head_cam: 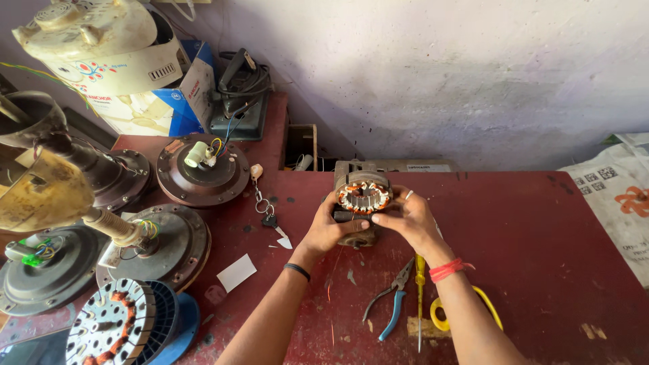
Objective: The person winds copper wire around a motor stator held in a bench vise, using scissors to cut a small white insulating strip and a yellow screwdriver to tuck the wire into the stator slots. The person repeatedly rotates the stator and continues winding and tucking the wire.
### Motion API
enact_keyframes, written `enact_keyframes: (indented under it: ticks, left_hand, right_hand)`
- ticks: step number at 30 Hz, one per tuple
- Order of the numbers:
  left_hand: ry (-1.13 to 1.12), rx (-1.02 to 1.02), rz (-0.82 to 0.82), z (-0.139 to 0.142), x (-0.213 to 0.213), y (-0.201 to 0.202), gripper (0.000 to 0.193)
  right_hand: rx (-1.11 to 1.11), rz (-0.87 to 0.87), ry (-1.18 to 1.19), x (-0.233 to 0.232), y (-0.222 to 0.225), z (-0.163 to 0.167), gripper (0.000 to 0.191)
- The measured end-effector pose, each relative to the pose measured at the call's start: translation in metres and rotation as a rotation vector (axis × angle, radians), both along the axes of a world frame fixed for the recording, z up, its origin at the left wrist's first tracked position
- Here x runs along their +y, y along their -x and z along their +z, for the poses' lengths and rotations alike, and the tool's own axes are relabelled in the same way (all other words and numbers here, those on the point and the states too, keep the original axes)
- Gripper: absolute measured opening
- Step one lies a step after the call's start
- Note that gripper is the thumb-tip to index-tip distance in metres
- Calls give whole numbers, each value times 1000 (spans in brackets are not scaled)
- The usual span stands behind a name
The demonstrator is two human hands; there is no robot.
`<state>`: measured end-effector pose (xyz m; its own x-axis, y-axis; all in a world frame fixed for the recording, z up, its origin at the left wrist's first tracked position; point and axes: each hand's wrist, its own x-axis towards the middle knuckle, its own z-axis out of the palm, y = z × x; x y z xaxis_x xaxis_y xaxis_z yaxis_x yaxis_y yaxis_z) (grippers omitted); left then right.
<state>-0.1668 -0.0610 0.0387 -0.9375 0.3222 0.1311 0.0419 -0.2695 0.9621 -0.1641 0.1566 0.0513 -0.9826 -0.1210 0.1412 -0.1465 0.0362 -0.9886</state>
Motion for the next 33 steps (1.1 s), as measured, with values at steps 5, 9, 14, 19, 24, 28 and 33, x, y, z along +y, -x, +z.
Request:
enact_keyframes:
  ticks: [5, 9, 14, 19, 24, 28, 33]
  left_hand:
    - [-8, -15, 19, -2, 11, 2, 68]
    - [-3, -33, 9, -1, 17, 4, 70]
    - [-8, -72, -16, -2, 21, 8, 69]
    - [-56, -61, -16, -21, 25, 12, 68]
    - [-133, -38, 9, -35, 17, 5, 66]
    - [-123, 164, 79, -33, 19, -1, 50]
    - [3, 393, 230, -35, 20, -7, 38]
  right_hand:
    - [38, 7, 4, 2, -2, -10, 57]
    - [34, 2, 67, 4, 2, -15, 57]
    - [65, 22, 38, 17, 7, -18, 55]
    - [52, 77, 54, 29, 19, -26, 49]
    - [-24, 146, 237, 18, 16, -29, 55]
    - [-42, 147, 211, 7, 9, -14, 59]
    - [6, 188, 15, 7, 9, 6, 62]
